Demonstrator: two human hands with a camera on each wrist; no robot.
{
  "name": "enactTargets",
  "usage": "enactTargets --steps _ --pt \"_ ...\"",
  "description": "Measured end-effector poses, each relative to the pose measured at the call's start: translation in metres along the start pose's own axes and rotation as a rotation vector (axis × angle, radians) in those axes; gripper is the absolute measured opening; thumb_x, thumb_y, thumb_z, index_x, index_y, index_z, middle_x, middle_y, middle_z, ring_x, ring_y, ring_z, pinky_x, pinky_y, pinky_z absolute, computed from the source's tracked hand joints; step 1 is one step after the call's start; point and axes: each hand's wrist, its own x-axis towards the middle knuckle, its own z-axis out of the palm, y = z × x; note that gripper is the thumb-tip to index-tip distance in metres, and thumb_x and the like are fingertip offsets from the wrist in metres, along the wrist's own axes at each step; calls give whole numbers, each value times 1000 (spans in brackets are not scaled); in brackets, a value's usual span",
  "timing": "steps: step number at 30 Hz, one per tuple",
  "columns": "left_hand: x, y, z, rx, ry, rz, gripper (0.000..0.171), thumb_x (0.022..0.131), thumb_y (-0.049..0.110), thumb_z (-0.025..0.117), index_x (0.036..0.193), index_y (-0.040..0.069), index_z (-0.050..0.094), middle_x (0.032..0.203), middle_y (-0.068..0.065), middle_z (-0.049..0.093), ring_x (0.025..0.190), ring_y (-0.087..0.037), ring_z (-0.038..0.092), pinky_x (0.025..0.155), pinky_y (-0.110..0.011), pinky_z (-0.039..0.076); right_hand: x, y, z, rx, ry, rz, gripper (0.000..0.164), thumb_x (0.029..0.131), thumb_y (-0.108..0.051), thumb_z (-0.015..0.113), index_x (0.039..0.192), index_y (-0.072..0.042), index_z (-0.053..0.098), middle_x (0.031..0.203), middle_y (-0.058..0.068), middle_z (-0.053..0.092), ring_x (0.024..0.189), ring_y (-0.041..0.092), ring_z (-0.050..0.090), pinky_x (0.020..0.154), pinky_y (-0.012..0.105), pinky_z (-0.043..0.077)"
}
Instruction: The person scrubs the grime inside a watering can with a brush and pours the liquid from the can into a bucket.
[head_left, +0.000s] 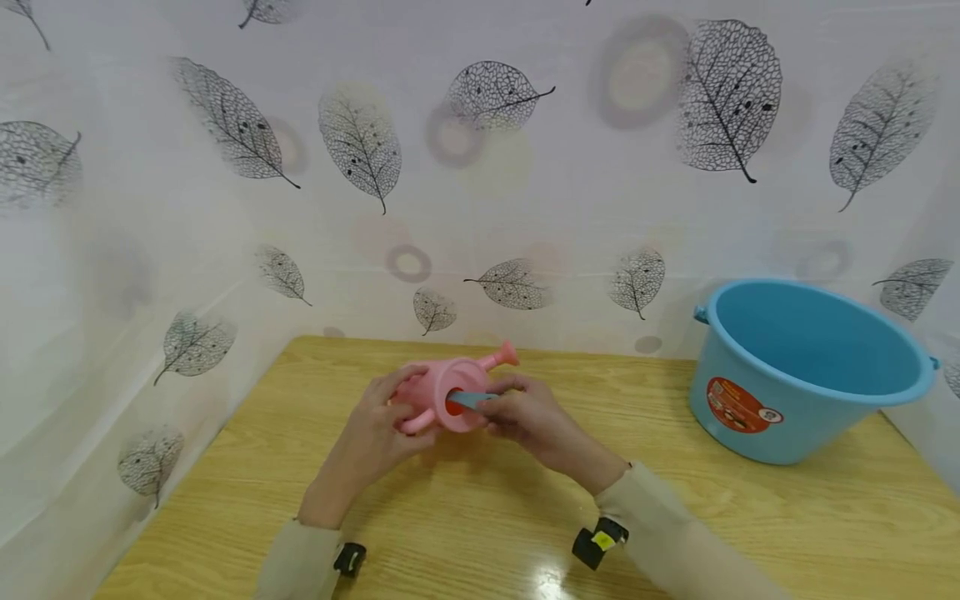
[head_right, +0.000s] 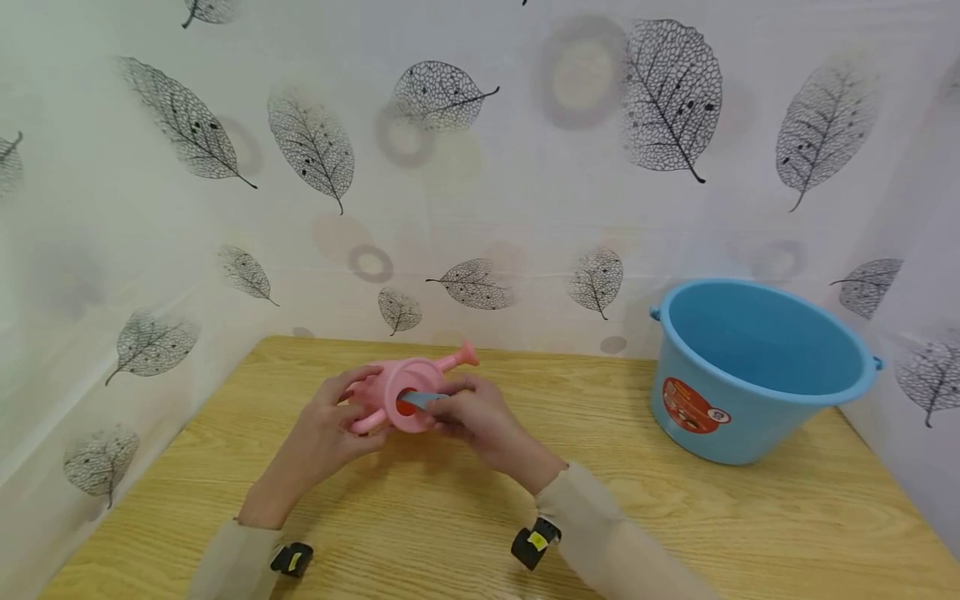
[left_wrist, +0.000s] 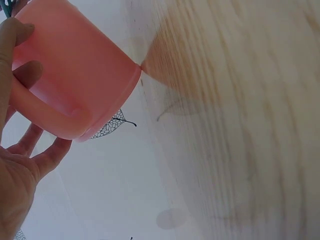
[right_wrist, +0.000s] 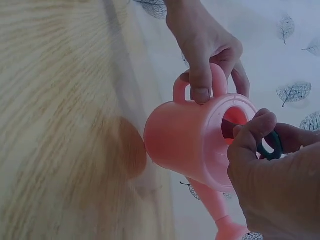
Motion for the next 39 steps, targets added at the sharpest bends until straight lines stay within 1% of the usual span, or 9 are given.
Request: enactTargets --steps 7,12,16,21,24,27,32,36,39 --pt "0 0 1 -5 6 2 23 72 16 88 67 12 66 141 -8 60 118 -34 59 94 -48 60 -4 -1 -12 99 -30 96 24 98 0 56 120 5 48 86 5 68 73 8 65 67 15 54" --pt "1 1 1 -16 5 -16 23 72 16 88 66 11 66 141 -7 60 117 -33 59 93 -48 60 -10 -3 -17 123 -29 130 19 100 -2 55 117 2 47 89 7 65 74 8 64 67 15 54" --pt "1 1 1 -19 3 -36 24 71 17 88 66 11 66 142 -6 60 117 -32 59 93 -48 60 -15 -4 -20 138 -37 152 20 101 -2 52 119 1 46 89 7 65 74 8 64 67 15 54" --pt "1 0 1 -14 7 -33 24 71 18 89 65 12 66 142 -6 60 116 -31 59 91 -47 60 -20 -3 -24 143 -64 156 21 101 -1 52 121 -2 44 90 6 67 75 8 64 67 15 55" --pt "1 0 1 -15 5 -33 25 71 19 89 66 11 66 142 -6 60 116 -31 59 91 -48 60 -22 -3 -25 89 -84 116 22 100 0 54 119 -1 44 86 5 69 73 8 65 67 16 56" --pt "0 -1 0 -20 0 -42 25 71 20 89 66 11 66 142 -6 60 117 -31 59 92 -48 60 -23 -4 -25 -11 -83 57 23 98 -1 58 118 1 47 84 4 70 72 7 67 67 17 58" --pt "0 -1 0 -26 -5 -53 26 71 19 89 66 10 66 143 -5 59 117 -31 59 91 -48 60 -21 -4 -21 -195 -54 -38 32 95 -2 65 123 7 50 91 5 72 76 12 71 72 22 60" --pt "0 0 -1 -20 -4 -54 25 71 19 90 66 9 67 142 -6 59 117 -31 59 91 -48 61 -18 -4 -18 -312 -35 -120 39 94 1 65 128 10 50 105 18 75 76 14 71 74 28 61" --pt "0 0 -1 -16 -3 -52 25 71 19 90 67 9 67 142 -6 59 116 -31 59 91 -48 61 -17 -4 -17 -364 -29 -156 36 94 1 65 127 8 52 114 25 73 77 15 71 76 31 61"
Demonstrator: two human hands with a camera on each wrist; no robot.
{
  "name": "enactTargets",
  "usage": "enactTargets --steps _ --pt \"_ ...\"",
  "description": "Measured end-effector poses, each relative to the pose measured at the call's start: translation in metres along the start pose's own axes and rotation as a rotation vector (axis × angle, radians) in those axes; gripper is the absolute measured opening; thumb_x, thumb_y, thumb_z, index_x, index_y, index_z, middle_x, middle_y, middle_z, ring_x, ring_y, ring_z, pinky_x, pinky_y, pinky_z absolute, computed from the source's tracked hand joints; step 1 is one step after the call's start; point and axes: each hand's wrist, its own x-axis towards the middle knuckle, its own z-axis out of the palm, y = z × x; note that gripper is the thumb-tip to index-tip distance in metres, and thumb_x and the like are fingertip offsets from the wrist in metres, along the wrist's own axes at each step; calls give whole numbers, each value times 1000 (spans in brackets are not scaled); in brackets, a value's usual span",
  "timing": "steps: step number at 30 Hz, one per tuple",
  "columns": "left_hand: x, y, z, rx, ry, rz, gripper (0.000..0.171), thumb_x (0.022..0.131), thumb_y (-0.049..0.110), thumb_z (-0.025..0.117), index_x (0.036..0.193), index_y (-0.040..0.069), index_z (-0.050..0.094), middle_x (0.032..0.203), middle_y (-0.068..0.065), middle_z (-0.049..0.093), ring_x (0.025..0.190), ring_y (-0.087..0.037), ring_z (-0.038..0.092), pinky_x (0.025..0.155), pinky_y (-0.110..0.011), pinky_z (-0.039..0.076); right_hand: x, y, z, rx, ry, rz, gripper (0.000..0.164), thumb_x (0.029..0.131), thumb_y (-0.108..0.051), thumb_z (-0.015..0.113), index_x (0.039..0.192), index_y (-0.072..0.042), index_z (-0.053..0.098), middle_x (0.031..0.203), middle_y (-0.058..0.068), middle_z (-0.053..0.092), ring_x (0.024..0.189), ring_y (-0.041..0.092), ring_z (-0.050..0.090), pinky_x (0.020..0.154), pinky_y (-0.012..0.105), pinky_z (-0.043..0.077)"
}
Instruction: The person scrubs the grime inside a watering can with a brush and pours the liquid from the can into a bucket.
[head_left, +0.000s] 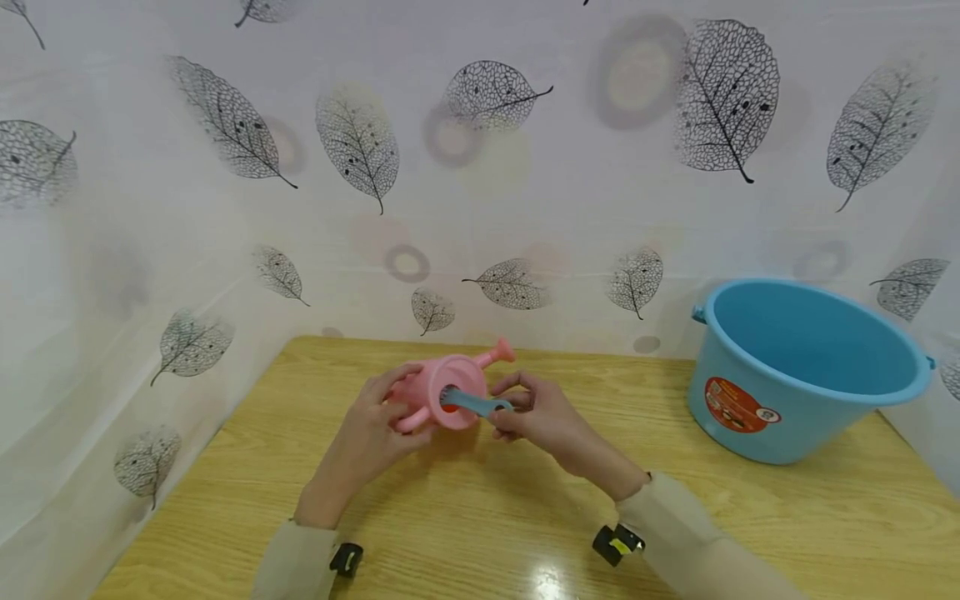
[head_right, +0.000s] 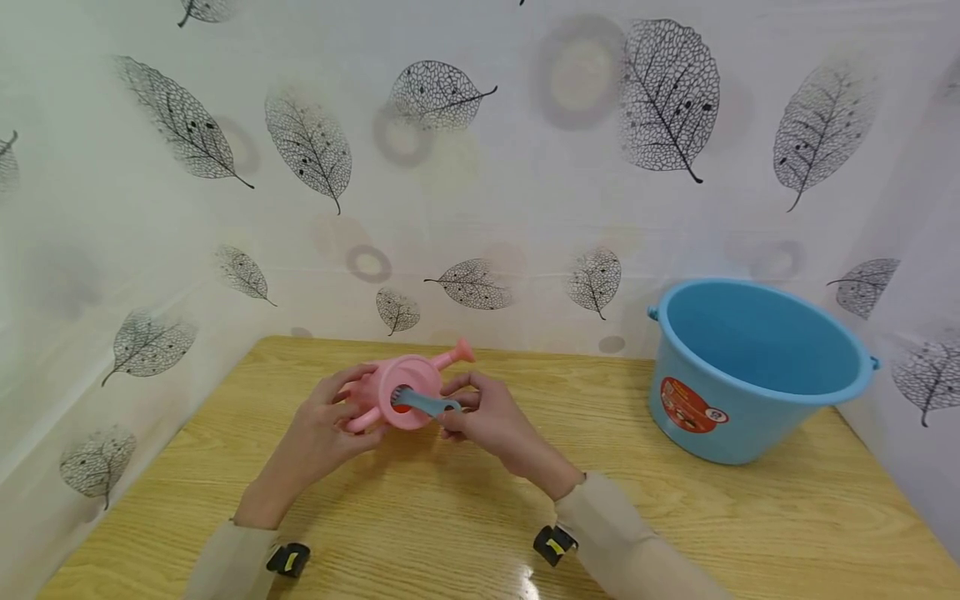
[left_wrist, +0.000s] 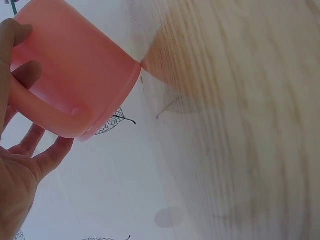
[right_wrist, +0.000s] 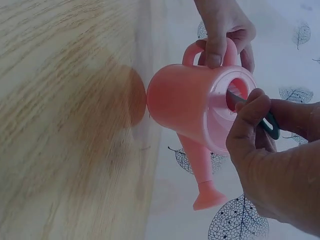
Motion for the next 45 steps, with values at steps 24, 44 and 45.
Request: enactTargets --steps 24,44,45 --pt "4 1 3 14 13 72 27 70 18 89 64 13 64 141 -7 61 114 -32 59 92 -45 59 17 -4 15 -185 84 -50 26 86 2 70 111 1 72 91 13 76 69 10 63 65 25 55" --pt "3 3 1 42 -12 36 31 70 19 90 62 13 61 142 -7 60 119 -34 59 96 -48 59 13 -8 18 -354 68 -178 21 83 3 67 102 -4 75 77 7 70 64 10 59 53 21 45" --pt "3 3 1 44 -10 38 31 70 19 90 62 13 61 142 -7 60 119 -34 59 96 -48 59 12 -8 17 -358 64 -185 21 84 3 67 101 -4 75 77 8 70 64 10 59 52 20 45"
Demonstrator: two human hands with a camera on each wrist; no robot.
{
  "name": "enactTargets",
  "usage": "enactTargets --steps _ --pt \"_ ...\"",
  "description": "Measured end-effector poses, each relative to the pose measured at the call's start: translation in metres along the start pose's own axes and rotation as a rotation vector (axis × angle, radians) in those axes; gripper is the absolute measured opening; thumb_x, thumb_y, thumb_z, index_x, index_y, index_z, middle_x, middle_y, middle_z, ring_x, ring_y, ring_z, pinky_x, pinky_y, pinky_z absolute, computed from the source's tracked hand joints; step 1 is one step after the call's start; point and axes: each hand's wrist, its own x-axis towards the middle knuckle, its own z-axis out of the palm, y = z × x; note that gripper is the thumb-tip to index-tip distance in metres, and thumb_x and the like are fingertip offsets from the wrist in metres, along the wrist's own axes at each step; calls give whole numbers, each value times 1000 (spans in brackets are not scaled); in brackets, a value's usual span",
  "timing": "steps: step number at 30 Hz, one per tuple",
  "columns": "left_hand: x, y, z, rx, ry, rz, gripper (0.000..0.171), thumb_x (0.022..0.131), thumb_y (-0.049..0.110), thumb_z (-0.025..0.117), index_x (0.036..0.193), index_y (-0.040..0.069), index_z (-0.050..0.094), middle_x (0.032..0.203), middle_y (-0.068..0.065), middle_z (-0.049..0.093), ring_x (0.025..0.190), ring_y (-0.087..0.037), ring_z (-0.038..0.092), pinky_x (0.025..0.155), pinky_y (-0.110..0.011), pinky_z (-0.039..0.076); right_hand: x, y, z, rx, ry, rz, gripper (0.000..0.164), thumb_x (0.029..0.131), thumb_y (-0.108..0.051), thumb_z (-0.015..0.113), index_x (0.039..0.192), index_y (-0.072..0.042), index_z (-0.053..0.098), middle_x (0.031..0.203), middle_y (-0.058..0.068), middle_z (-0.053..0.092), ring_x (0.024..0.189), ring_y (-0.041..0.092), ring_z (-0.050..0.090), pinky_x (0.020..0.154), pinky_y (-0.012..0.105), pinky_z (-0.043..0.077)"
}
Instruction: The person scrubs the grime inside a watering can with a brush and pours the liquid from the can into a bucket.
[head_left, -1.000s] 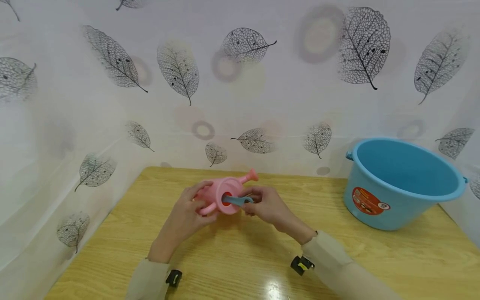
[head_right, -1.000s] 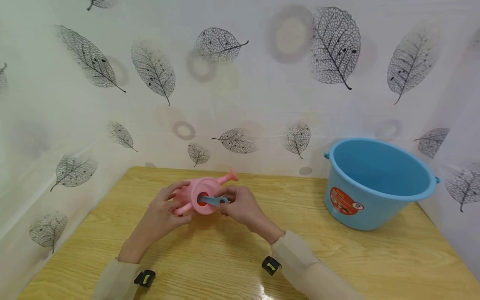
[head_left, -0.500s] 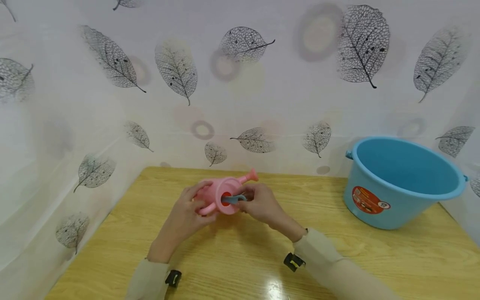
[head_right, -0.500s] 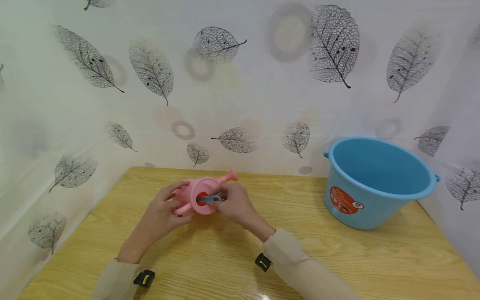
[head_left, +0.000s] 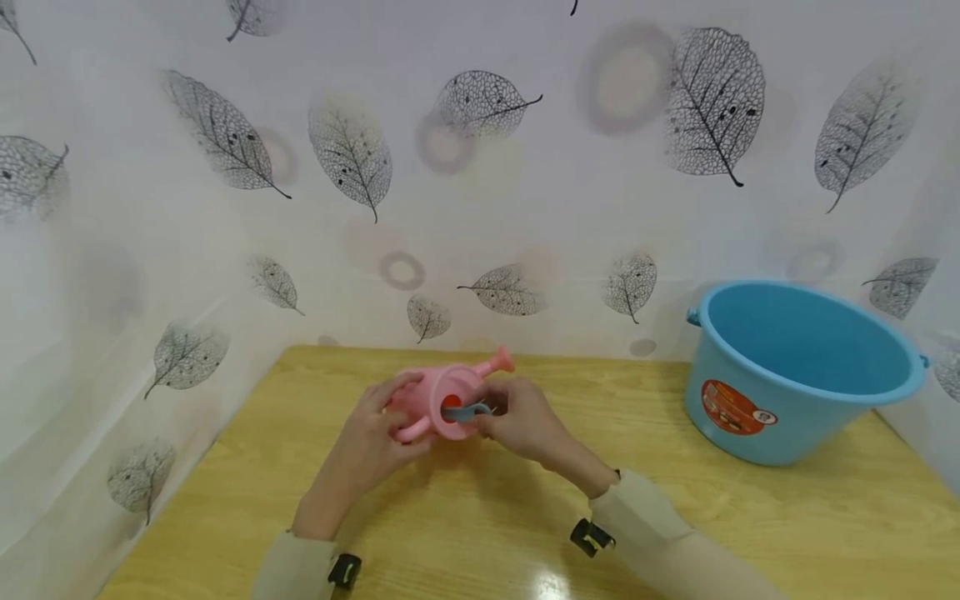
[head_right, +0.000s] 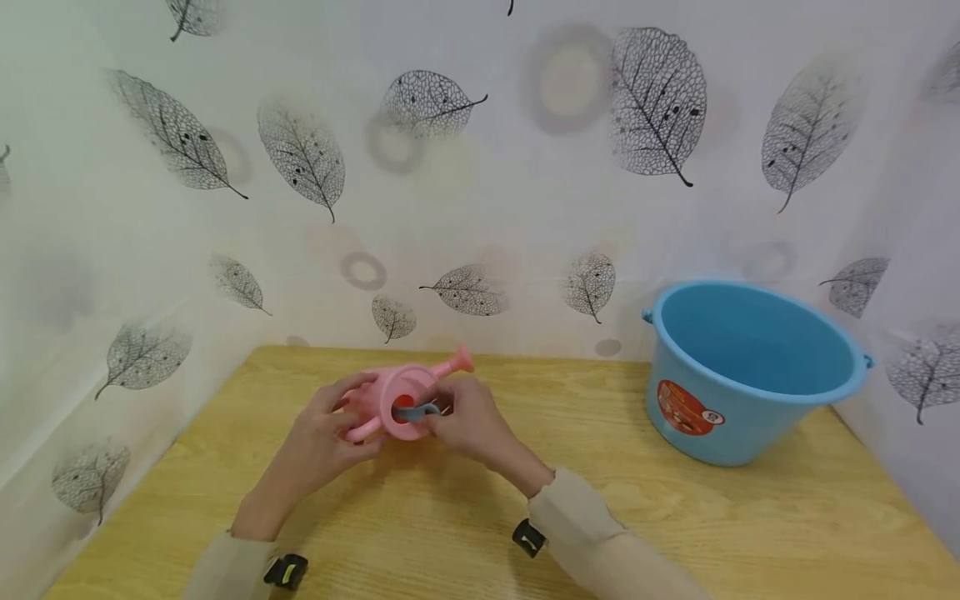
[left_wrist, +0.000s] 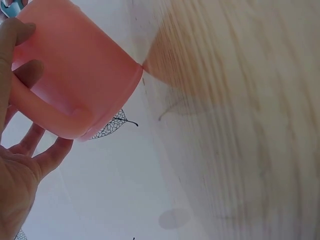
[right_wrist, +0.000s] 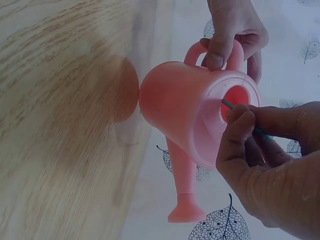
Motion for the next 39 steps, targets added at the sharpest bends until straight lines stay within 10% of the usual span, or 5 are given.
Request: enactTargets --steps 20,25,31,39 --pt "-2 2 1 4 9 3 28 67 20 92 63 14 64 141 -5 61 116 -31 60 94 -49 60 -14 -4 -28 -97 -1 -42 18 91 1 65 98 -9 77 71 3 66 59 10 51 48 19 39" --pt "-2 2 2 0 14 5 30 67 19 91 63 15 63 141 -4 61 116 -30 60 94 -48 61 -15 -4 -27 -210 5 -237 12 90 0 70 95 -8 78 68 3 63 56 5 44 49 17 38" --pt "-3 1 3 10 30 32 31 66 19 91 62 15 61 141 -4 62 112 -29 61 91 -47 61 -12 3 -20 -455 7 -602 21 84 10 70 94 -5 79 92 5 79 82 15 71 78 26 61" --pt "-1 3 3 34 17 44 26 68 20 90 64 14 65 140 -3 62 112 -28 60 92 -45 60 -11 2 -12 -819 80 -807 30 76 14 71 93 -10 80 95 1 75 93 19 66 86 28 59"
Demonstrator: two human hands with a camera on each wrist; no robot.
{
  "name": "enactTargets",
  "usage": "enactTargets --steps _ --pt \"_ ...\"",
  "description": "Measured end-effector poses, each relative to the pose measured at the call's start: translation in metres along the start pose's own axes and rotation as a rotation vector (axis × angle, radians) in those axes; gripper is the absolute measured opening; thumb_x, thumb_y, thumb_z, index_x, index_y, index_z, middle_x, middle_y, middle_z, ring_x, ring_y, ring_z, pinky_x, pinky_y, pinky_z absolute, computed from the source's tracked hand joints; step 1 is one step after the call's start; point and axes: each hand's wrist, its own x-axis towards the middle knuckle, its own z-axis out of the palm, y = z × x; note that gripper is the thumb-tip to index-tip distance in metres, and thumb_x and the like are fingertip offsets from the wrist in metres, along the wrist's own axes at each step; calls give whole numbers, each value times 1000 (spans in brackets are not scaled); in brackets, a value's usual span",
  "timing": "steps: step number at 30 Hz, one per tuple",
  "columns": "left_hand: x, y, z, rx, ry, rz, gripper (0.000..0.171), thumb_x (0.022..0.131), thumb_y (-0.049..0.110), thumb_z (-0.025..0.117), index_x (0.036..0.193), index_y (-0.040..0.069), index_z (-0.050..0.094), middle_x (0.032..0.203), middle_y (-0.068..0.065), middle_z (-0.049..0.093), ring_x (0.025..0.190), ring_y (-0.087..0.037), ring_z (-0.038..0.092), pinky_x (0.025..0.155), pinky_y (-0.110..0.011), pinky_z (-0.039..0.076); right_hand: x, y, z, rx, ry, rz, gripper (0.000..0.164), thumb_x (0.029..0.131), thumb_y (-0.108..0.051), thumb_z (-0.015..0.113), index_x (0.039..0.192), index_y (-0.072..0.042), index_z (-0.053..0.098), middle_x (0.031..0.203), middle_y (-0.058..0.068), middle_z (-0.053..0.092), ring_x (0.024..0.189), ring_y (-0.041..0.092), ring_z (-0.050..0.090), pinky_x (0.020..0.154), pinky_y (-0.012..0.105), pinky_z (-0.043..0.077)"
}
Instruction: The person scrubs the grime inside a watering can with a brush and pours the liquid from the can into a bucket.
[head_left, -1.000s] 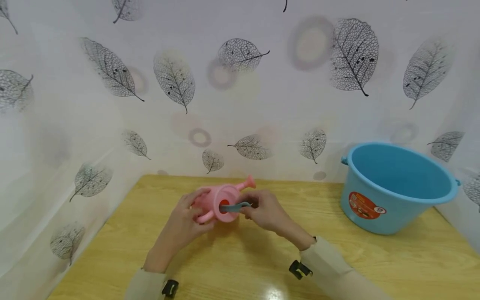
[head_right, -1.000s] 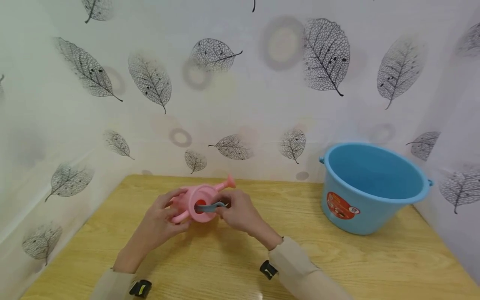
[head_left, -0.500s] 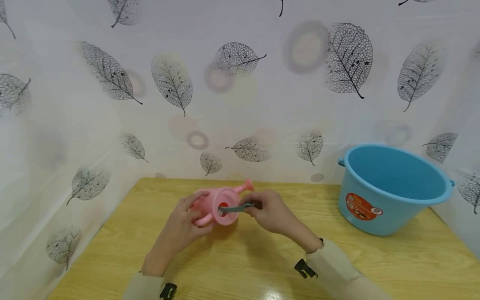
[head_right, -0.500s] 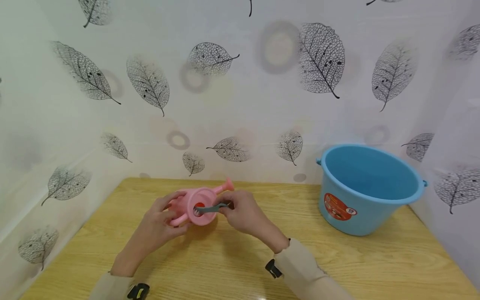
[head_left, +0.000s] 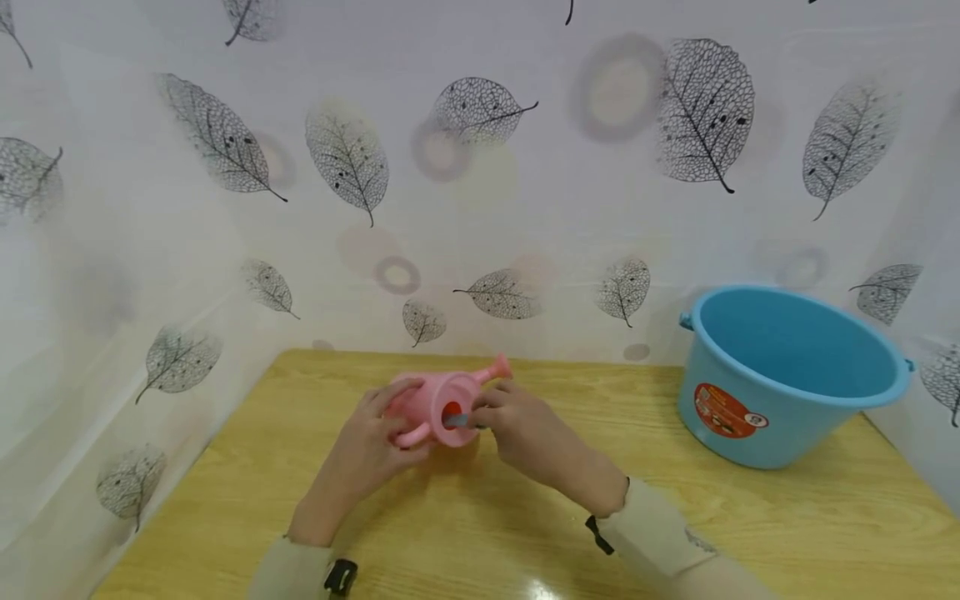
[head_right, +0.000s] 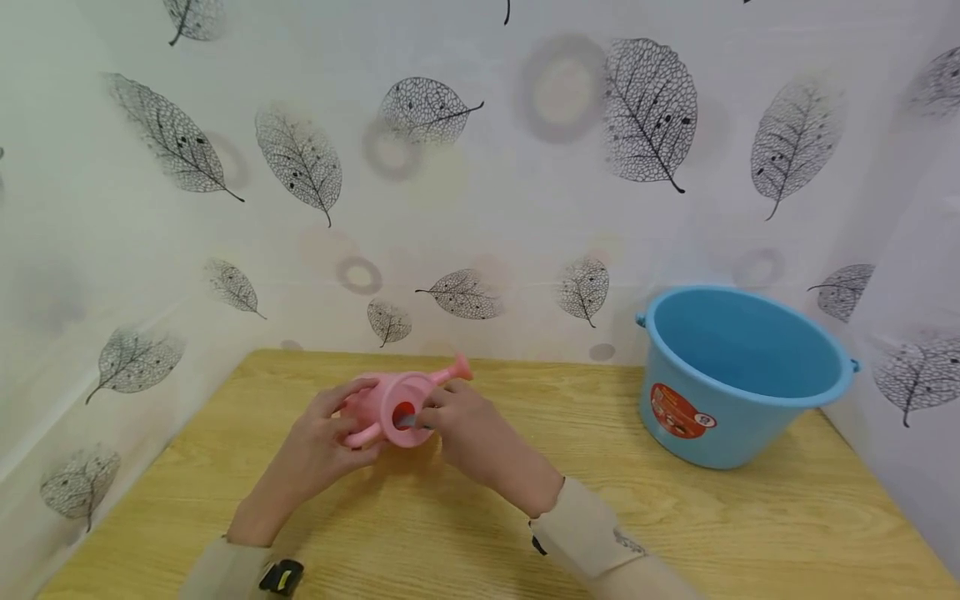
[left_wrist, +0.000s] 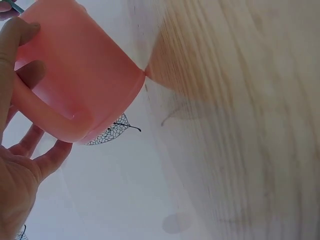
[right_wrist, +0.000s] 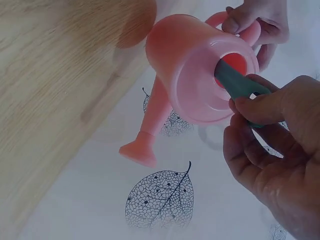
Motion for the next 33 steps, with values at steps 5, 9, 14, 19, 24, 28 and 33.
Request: enactTargets --steps 5,9,14,19,24,28,33 --pt "2 1 1 8 -6 4 23 68 19 90 65 13 68 138 -3 63 113 -28 60 92 -44 60 1 -1 4 -157 -6 -60 35 70 11 77 96 -12 79 98 0 71 94 20 63 87 28 57" --pt "3 3 2 17 -8 2 24 68 21 91 65 14 68 139 -2 63 114 -29 60 94 -45 60 1 -4 7 -317 -44 -85 33 71 -1 83 100 -14 77 100 -2 69 94 19 61 83 28 56" --pt "2 5 2 24 -22 -25 22 70 23 92 68 13 71 140 -1 62 118 -30 59 96 -45 60 3 -8 11 -467 -76 -111 26 76 -12 85 99 -16 73 100 -3 65 91 17 57 81 26 52" --pt "2 6 1 33 -30 -40 22 71 23 91 69 13 71 141 -1 62 119 -30 59 96 -44 60 3 -10 13 -526 -79 -118 21 79 -14 84 95 -17 71 96 -4 63 89 17 53 77 25 47" --pt "2 7 1 31 -29 -39 23 71 23 90 67 14 69 141 -1 62 119 -29 59 96 -44 60 3 -11 12 -563 -75 -125 18 79 -17 83 90 -17 69 94 -4 61 87 17 51 79 27 46" --pt "2 7 1 29 -22 -34 25 71 23 90 66 14 68 140 -2 62 118 -30 59 96 -44 60 3 -13 8 -587 -68 -135 16 80 -19 82 88 -17 68 92 -4 60 86 18 49 77 27 43" --pt "3 6 2 29 -10 -24 25 70 22 90 65 14 67 139 -2 63 115 -30 60 94 -44 60 3 -17 -1 -597 -70 -144 15 82 -18 81 83 -17 66 91 -4 58 85 19 47 71 26 39"
